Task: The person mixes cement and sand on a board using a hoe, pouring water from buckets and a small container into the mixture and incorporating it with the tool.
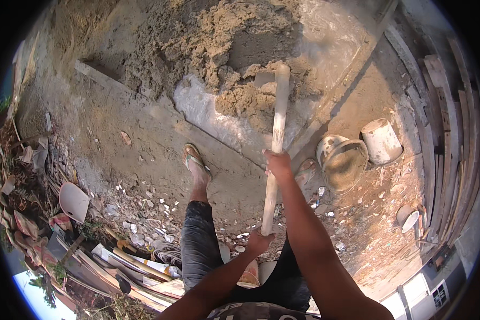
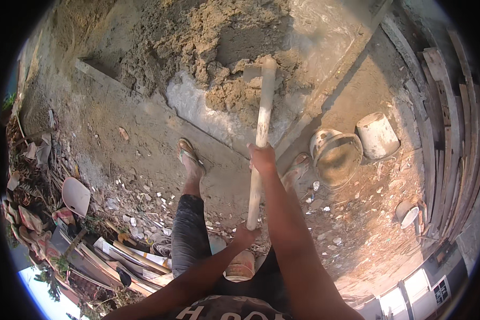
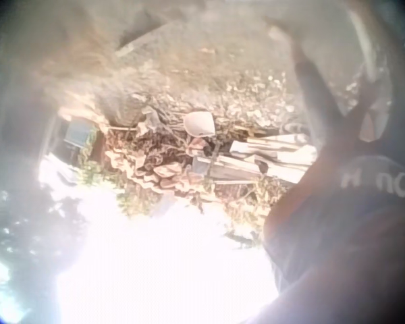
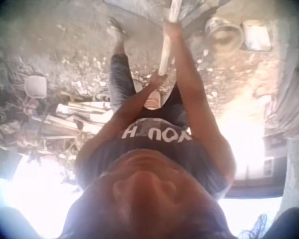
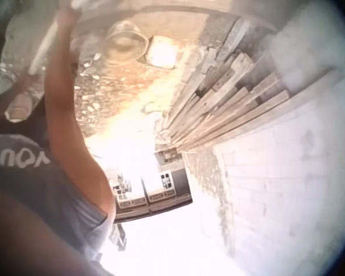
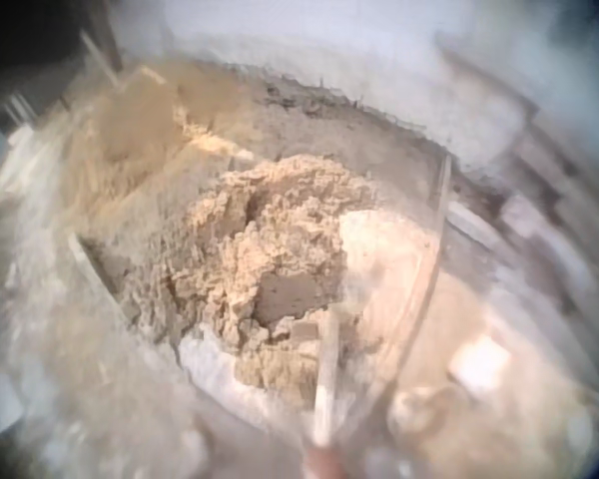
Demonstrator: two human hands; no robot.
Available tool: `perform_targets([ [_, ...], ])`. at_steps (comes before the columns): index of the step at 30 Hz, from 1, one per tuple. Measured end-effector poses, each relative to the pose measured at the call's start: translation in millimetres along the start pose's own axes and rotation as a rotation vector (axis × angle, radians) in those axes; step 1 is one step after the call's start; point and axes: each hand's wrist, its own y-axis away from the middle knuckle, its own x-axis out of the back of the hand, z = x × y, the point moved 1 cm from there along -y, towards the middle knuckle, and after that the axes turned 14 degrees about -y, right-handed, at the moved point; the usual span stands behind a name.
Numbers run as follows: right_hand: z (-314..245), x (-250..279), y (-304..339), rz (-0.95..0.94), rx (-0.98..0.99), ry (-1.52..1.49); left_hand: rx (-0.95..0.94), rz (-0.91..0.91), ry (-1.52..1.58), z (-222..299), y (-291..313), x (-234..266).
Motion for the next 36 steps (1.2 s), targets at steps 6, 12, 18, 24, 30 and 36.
perform_targets([
  [6,-53.1,-15.4,154.9,-0.039,0.283,-0.197,-0.308,0.203,-0.039,-33.0,19.6,49.7],
  [12,-62.1,-55.6,123.6,-0.111,0.34,-0.128,-0.243,0.191,0.133,-60.3,20.3,49.0],
  [18,42.6,-8.2,-7.0,-0.091,-0.047,-0.009,0.076,0.051,0.009,-46.3,34.8,-0.5],
  [24,-55.1,-30.5,107.0,0.063,0.369,-0.059,-0.23,0.249,-0.08,0.0,33.7,55.7],
  [30,-202.1,-77.0,34.9,0.051,0.75,0.026,-0.46,0.236,0.019,127.6,-76.0,116.6],
  [36,-132.8,-33.0,-103.3,-0.064,0.289,0.128,-0.141,-0.042,0.322,117.3,-74.2,20.6],
])
